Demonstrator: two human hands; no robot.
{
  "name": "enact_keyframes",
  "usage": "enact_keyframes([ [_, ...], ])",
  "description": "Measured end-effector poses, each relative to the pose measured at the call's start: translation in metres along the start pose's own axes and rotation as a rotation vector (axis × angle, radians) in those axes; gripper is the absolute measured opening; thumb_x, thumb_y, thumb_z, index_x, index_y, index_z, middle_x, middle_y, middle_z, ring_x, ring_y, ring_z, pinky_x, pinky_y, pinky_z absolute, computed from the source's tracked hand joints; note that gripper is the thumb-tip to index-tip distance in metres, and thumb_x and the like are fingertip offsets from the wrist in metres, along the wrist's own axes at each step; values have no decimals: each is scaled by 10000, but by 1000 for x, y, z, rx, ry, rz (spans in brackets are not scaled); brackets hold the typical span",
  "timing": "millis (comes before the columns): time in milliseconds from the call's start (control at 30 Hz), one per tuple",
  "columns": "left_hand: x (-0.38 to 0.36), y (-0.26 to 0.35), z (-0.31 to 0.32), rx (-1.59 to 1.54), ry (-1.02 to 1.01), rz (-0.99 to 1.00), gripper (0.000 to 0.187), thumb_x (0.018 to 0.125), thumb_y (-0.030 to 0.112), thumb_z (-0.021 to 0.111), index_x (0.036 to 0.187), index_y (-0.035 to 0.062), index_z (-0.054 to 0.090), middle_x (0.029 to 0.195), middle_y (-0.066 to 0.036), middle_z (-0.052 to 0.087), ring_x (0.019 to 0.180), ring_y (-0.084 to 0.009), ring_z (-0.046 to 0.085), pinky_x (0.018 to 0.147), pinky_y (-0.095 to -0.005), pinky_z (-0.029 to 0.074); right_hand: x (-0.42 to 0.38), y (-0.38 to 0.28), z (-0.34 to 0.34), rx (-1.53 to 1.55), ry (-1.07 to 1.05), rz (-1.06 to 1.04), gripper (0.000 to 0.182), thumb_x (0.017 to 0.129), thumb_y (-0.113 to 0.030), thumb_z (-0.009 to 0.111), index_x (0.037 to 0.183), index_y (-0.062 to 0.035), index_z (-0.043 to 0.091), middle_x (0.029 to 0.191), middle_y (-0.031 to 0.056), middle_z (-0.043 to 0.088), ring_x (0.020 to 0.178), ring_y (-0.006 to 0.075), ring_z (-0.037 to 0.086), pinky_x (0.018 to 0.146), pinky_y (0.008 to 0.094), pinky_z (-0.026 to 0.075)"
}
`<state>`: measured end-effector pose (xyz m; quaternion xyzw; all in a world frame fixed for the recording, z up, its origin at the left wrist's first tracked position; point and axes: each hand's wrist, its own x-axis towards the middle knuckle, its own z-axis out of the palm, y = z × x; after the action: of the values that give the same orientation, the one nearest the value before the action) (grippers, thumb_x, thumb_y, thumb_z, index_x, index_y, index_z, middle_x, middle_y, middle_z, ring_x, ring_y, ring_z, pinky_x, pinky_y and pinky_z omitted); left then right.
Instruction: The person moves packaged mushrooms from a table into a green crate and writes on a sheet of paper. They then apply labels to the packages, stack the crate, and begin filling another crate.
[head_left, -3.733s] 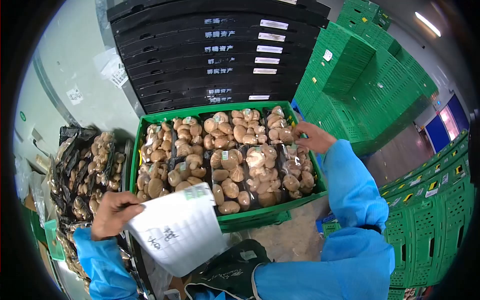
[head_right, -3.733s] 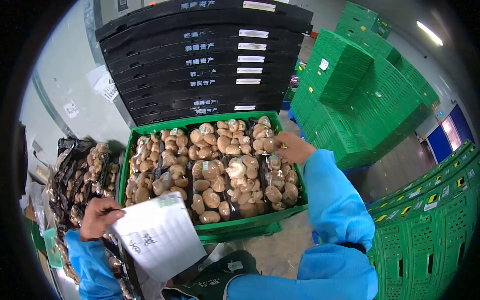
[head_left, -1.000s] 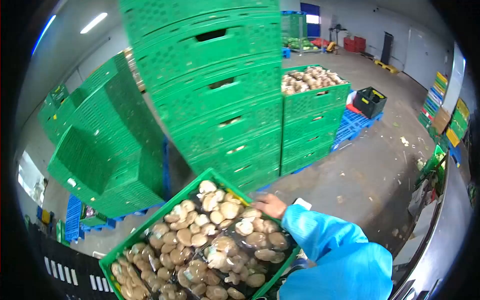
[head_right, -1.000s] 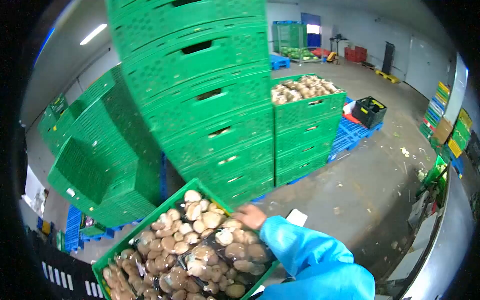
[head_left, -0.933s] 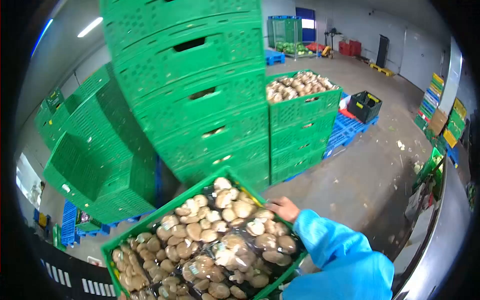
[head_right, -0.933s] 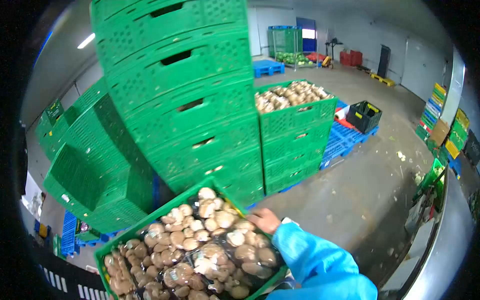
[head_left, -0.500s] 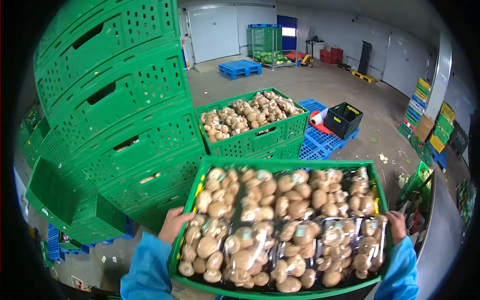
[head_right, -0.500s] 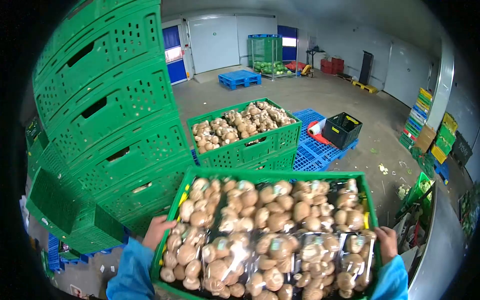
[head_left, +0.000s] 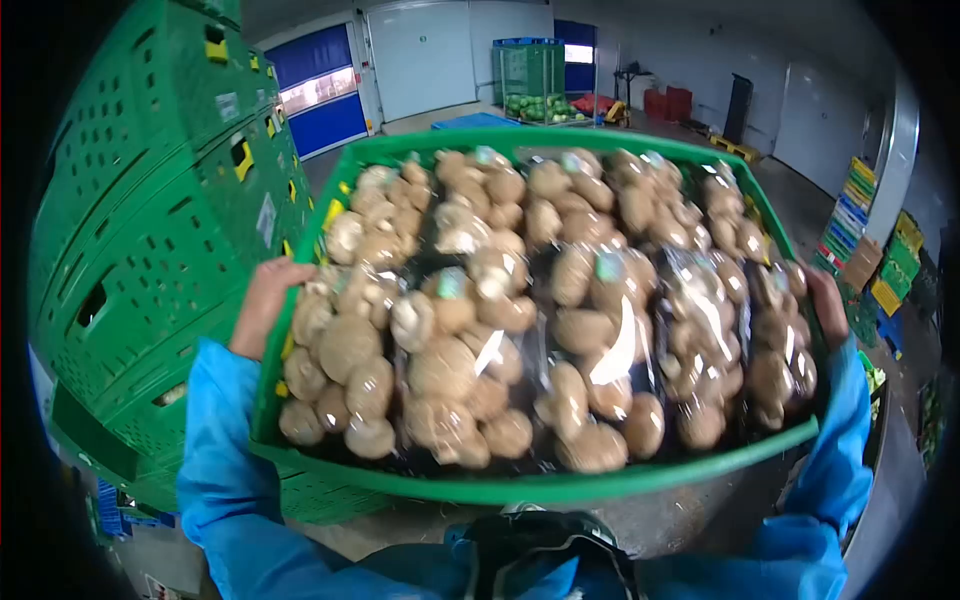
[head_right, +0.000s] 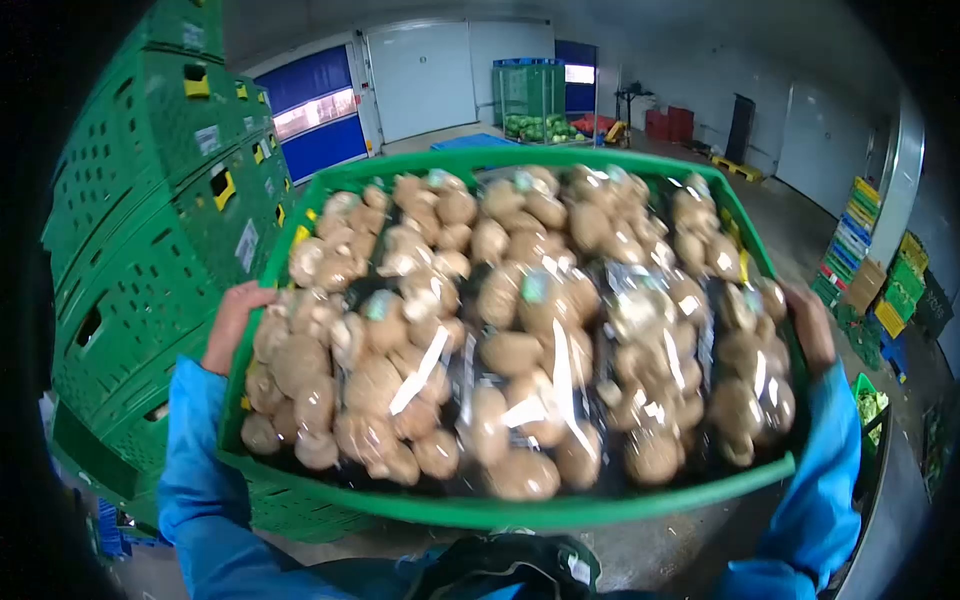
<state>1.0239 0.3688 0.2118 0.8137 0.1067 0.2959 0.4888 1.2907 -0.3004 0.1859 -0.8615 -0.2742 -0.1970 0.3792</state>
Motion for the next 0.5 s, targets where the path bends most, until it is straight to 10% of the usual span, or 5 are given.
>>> enact_keyframes([
  [167,51,17,-11,87,153,-229,264,766,190,628,914,-28,647,865,-80,645,813,-158,603,763,-277,455,187,28,97,133,-206,19,390,780,-46,516,1159,-43,607,997,179,654,905,289,636,852,345,463],
  [233,63,10,-6,468,412,-249,472,760,269,633,1088,-67,581,1063,-154,594,1015,-242,552,898,-314,415,239,46,142,-167,-173,-405,406,773,-58,529,1171,-86,606,1041,176,646,965,330,622,871,390,465],
  [300,83,-19,-40,666,295,-307,612,755,329,626,1178,-97,504,1172,-208,523,1129,-287,471,982,-332,350,292,57,196,-30,-246,-214,380,791,-118,516,1155,-156,617,1001,175,649,935,367,607,843,427,472],
  [367,87,-9,-20,776,340,-379,575,770,337,602,1120,-114,536,1168,-229,522,1124,-282,476,961,-347,359,337,68,249,-245,-255,-455,368,859,-175,446,1192,-215,597,1042,180,635,951,372,603,850,420,471],
  [500,93,10,6,786,186,-537,468,810,281,581,1015,-140,576,981,-206,622,911,-262,584,786,-352,446,367,38,293,-35,-502,-180,354,928,-274,387,1237,-293,561,1163,196,584,1077,396,545,967,413,410],
])
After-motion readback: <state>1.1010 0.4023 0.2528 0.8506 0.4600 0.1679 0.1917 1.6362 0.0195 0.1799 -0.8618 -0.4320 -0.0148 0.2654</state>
